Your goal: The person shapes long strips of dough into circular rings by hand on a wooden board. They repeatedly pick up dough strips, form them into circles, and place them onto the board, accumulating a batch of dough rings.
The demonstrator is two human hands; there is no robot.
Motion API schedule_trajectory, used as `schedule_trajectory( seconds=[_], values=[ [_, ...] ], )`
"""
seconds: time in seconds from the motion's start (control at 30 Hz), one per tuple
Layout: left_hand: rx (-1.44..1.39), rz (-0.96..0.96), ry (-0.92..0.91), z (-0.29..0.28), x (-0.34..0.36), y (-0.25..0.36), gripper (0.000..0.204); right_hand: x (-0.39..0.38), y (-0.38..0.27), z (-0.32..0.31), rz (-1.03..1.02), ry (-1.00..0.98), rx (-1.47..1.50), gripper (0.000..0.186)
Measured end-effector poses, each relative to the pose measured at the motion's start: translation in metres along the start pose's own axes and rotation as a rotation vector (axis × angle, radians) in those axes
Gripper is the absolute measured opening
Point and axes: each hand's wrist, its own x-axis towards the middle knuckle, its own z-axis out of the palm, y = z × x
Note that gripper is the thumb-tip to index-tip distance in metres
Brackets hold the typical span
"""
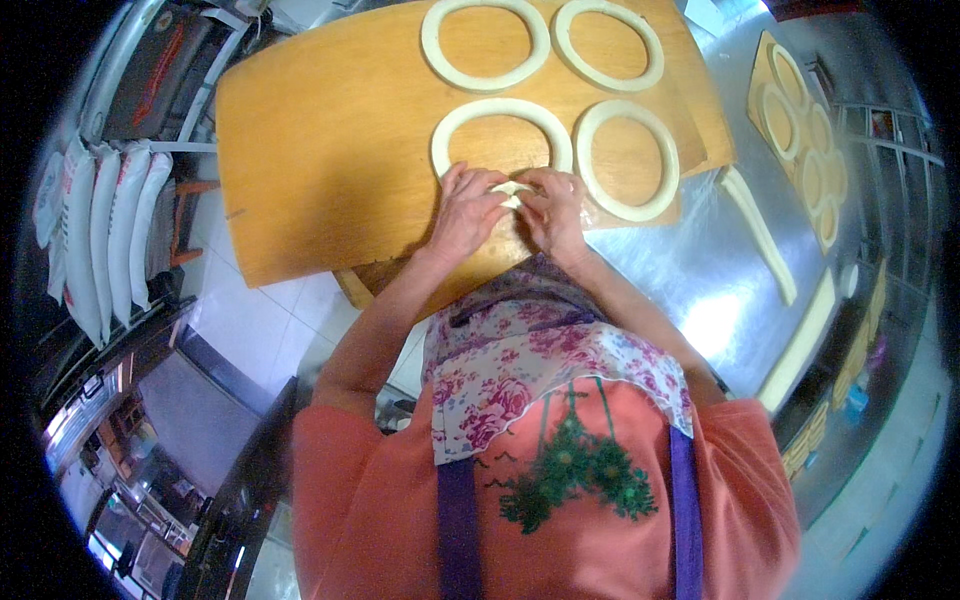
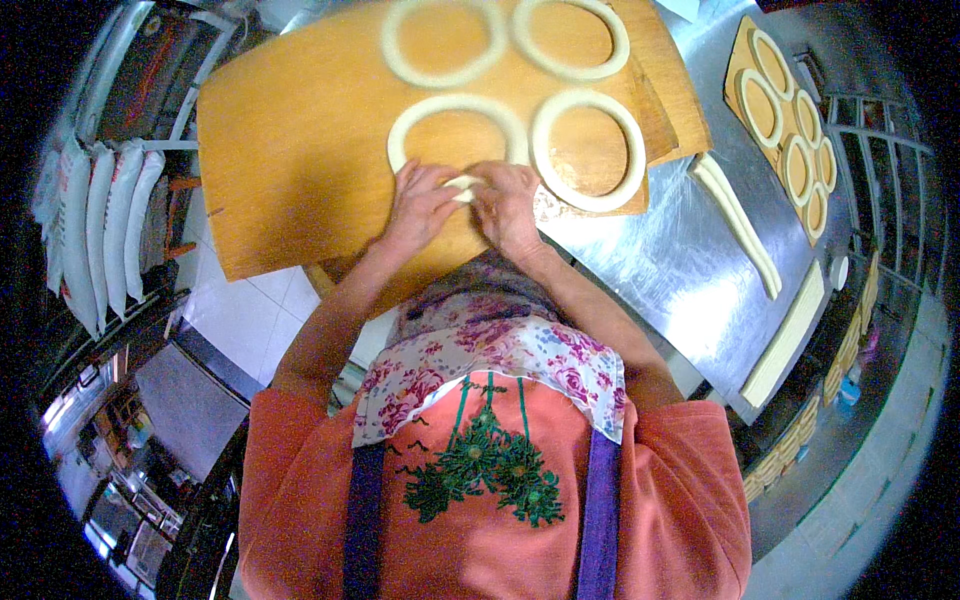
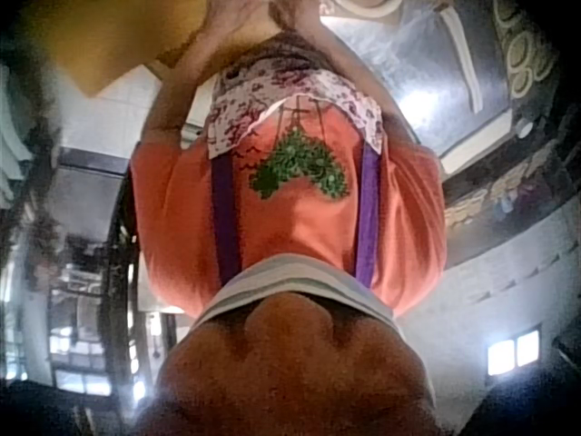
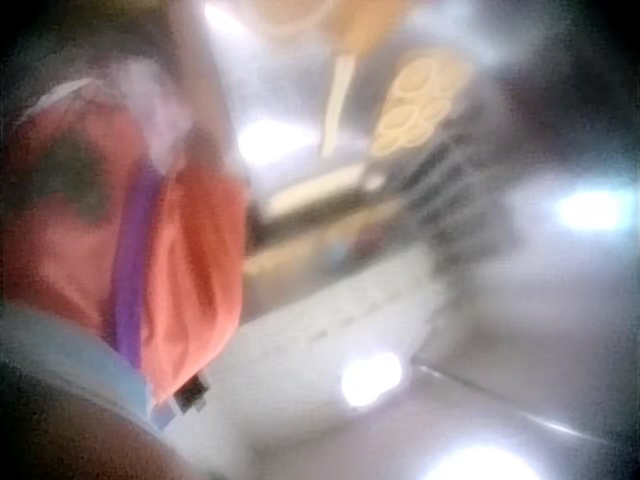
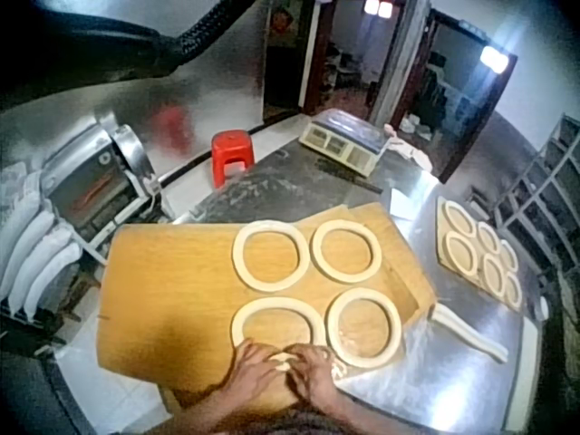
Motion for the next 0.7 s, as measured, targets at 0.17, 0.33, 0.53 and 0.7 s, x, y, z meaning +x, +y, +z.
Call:
schedule_trajectory(
  seconds=[0.17, 0.33, 0.53, 0.7],
  values=[
    [-0.008, -0.027, -0.007, 0.006, -0.001, -0.002, 0.022, 0.001, -0.002, -0.002, -0.017, -0.035, -0.027, 0.021],
    [-0.685, -0.382, -0.020, 0.033, -0.010, -0.026, 0.027, -0.001, -0.001, -0.002, 0.146, -0.146, 0.028, 0.024],
    [0.118, -0.091, -0.019, -0.019, -0.004, 0.001, 0.031, -0.006, -0.007, 0.006, -0.056, 0.035, 0.017, 0.028],
    [-0.020, -0.206, 0.079, -0.023, -0.009, 0.004, 0.029, -0.006, 0.003, 0.015, -0.156, 0.051, 0.045, 0.028]
  ],
)
